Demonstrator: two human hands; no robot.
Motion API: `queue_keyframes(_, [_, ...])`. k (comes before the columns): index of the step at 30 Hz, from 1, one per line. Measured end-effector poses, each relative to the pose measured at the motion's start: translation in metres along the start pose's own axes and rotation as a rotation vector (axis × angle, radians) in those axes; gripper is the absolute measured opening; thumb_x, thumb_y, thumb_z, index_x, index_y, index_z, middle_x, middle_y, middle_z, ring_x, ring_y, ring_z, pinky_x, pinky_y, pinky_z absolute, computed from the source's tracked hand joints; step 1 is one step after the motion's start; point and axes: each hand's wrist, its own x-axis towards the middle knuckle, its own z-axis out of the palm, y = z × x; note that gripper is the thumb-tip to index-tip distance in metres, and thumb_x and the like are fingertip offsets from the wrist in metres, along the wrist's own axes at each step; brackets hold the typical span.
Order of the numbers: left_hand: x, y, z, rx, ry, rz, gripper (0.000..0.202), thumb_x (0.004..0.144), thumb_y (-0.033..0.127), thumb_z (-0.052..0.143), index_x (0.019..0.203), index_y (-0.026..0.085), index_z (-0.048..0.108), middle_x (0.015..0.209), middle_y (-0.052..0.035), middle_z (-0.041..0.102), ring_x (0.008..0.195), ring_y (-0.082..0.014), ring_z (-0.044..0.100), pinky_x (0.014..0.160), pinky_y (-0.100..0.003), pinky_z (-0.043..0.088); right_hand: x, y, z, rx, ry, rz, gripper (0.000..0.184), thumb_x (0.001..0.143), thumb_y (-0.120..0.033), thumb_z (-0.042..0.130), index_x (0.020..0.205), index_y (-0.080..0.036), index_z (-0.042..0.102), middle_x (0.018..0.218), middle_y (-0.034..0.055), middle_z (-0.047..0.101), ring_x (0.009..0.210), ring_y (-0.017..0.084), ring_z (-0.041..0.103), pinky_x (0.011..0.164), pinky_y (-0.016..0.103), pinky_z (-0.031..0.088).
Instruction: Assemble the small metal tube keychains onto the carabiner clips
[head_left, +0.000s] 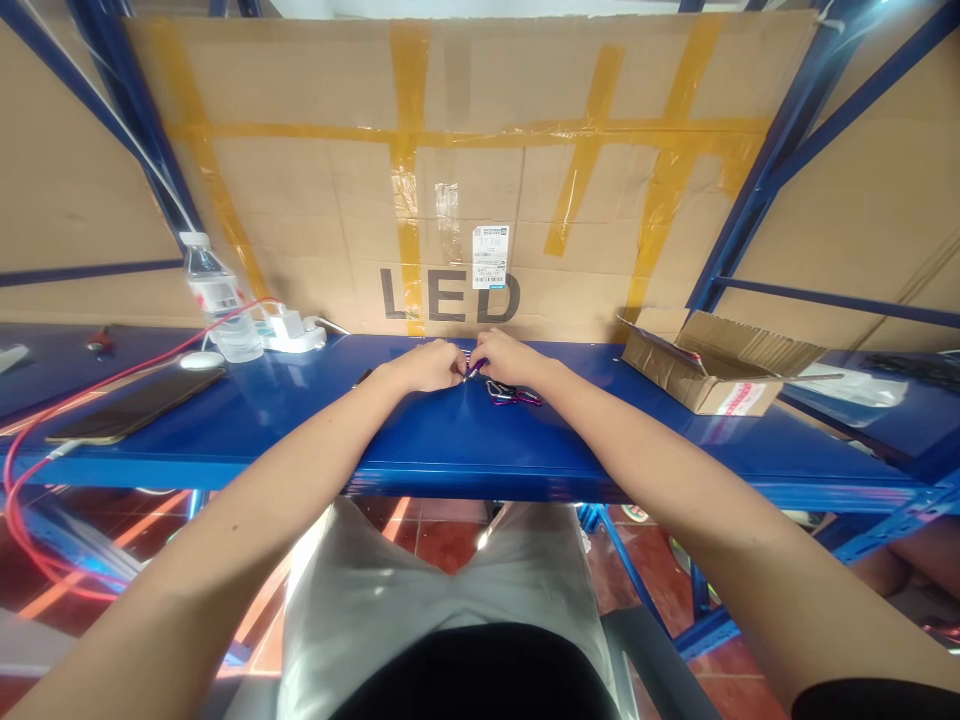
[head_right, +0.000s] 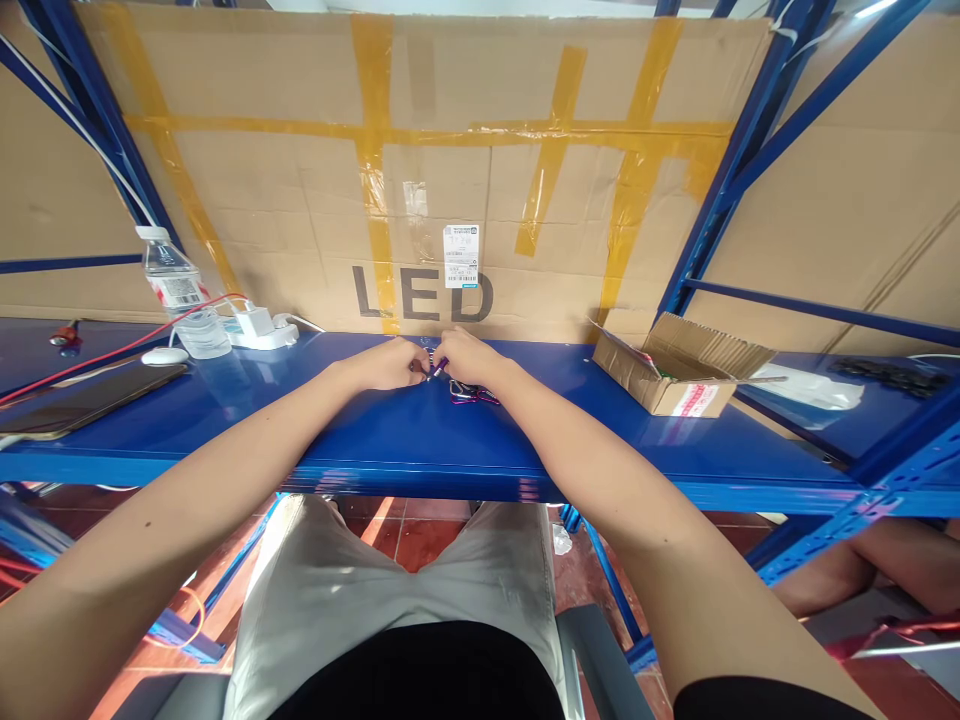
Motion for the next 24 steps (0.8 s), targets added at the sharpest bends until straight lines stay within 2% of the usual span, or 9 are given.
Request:
queue_keyframes(5, [0.002, -0.005, 0.002, -0.069, -0.023, 0.022, 0.029, 0.081, 0.02, 0.062, 0.104, 0.021, 0.079, 0.102, -0.0054, 0.079, 0.086, -0.0212, 0.069, 0.077, -0.03, 0.05, -0.002, 0.0, -0.008, 0.023, -0.038, 0.061, 0.03, 0.086, -0.006, 0.066, 0.104, -0.021, 0.085, 0.093, 0.0104, 0.066, 0.1, 0.026, 0.057, 0.086, 0.034, 0.044])
queue_keyframes(10, [0.005, -0.008, 0.005, -0.153, -0.023, 0.058, 0.019, 0.085, 0.022, 0.062, 0.093, 0.02, 0.079, 0.102, -0.0054, 0.08, 0.094, -0.0213, 0.071, 0.086, -0.03, 0.051, -0.004, 0.001, -0.016, 0.062, -0.03, 0.124, 0.028, 0.085, -0.006, 0.068, 0.105, -0.017, 0.085, 0.101, 0.013, 0.072, 0.099, 0.027, 0.063, 0.088, 0.036, 0.046])
queue_keyframes(17, [0.002, -0.004, 0.003, -0.158, -0.031, -0.028, 0.017, 0.078, 0.023, 0.067, 0.092, 0.018, 0.075, 0.097, -0.0062, 0.078, 0.085, -0.0207, 0.071, 0.076, -0.029, 0.052, -0.005, 0.0, -0.018, 0.151, -0.025, 0.176, 0.026, 0.083, -0.007, 0.069, 0.101, -0.019, 0.084, 0.103, 0.0095, 0.076, 0.095, 0.024, 0.066, 0.087, 0.034, 0.048])
queue_keyframes(20, [0.001, 0.0, 0.001, -0.102, 0.041, -0.003, 0.015, 0.077, 0.023, 0.067, 0.09, 0.018, 0.073, 0.089, -0.0049, 0.076, 0.076, -0.0195, 0.068, 0.068, -0.029, 0.05, -0.004, 0.002, -0.016, 0.234, -0.02, 0.185, 0.024, 0.082, -0.008, 0.069, 0.097, -0.019, 0.083, 0.098, 0.0075, 0.077, 0.092, 0.023, 0.066, 0.083, 0.033, 0.048])
queue_keyframes(24, [0.002, 0.003, -0.001, -0.004, 0.252, 0.105, 0.011, 0.082, 0.021, 0.062, 0.088, 0.018, 0.071, 0.083, -0.0049, 0.072, 0.073, -0.0186, 0.064, 0.066, -0.029, 0.046, -0.003, 0.007, -0.01, 0.451, 0.006, 0.201, 0.016, 0.081, -0.015, 0.069, 0.093, -0.017, 0.081, 0.085, 0.0027, 0.076, 0.081, 0.02, 0.065, 0.076, 0.031, 0.047])
